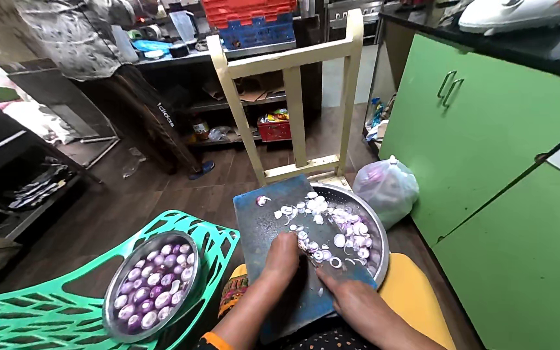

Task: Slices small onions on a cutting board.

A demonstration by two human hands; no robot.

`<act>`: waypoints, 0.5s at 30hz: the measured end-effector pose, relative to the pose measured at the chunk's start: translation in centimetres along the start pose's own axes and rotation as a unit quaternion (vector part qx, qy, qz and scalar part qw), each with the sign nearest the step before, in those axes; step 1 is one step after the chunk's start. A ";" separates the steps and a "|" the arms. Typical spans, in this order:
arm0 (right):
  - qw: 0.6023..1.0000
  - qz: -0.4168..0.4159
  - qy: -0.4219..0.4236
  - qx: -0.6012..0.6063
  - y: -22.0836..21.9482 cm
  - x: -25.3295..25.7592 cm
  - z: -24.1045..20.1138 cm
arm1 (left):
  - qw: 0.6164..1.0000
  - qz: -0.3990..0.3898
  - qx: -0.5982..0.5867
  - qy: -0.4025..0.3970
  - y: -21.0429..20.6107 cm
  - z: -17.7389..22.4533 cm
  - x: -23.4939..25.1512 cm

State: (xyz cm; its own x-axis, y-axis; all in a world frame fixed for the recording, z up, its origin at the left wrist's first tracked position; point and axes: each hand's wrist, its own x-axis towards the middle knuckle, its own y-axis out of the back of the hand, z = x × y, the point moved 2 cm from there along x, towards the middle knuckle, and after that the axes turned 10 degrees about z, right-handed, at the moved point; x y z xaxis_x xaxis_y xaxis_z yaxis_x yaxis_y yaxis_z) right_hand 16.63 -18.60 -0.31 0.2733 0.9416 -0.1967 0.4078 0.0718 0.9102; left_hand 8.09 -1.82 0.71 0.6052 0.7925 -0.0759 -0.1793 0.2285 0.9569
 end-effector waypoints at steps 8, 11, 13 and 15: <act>1.000 0.015 0.006 0.009 -0.4 2.6 -1.2 | 1.000 -0.016 0.022 0.010 0.1 0.4 0.2; 1.000 -0.006 0.008 0.012 0.4 0.0 -0.2 | 0.999 -0.022 0.017 0.021 0.2 0.4 -0.1; 1.000 0.003 0.009 0.029 1.3 -0.1 -0.5 | 0.999 -0.021 0.025 0.025 0.2 0.5 0.0; 0.999 0.024 0.009 0.039 0.8 1.2 -1.1 | 0.999 -0.023 0.037 0.019 -0.1 0.7 -0.1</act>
State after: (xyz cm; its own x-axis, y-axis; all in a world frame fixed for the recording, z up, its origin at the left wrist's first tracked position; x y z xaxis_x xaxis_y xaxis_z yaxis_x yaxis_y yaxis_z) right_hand 16.28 -17.06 0.56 0.2785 0.9494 -0.1453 0.4617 0.0003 0.8870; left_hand 8.63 -2.30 0.77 0.5806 0.8038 -0.1294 -0.0934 0.2236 0.9702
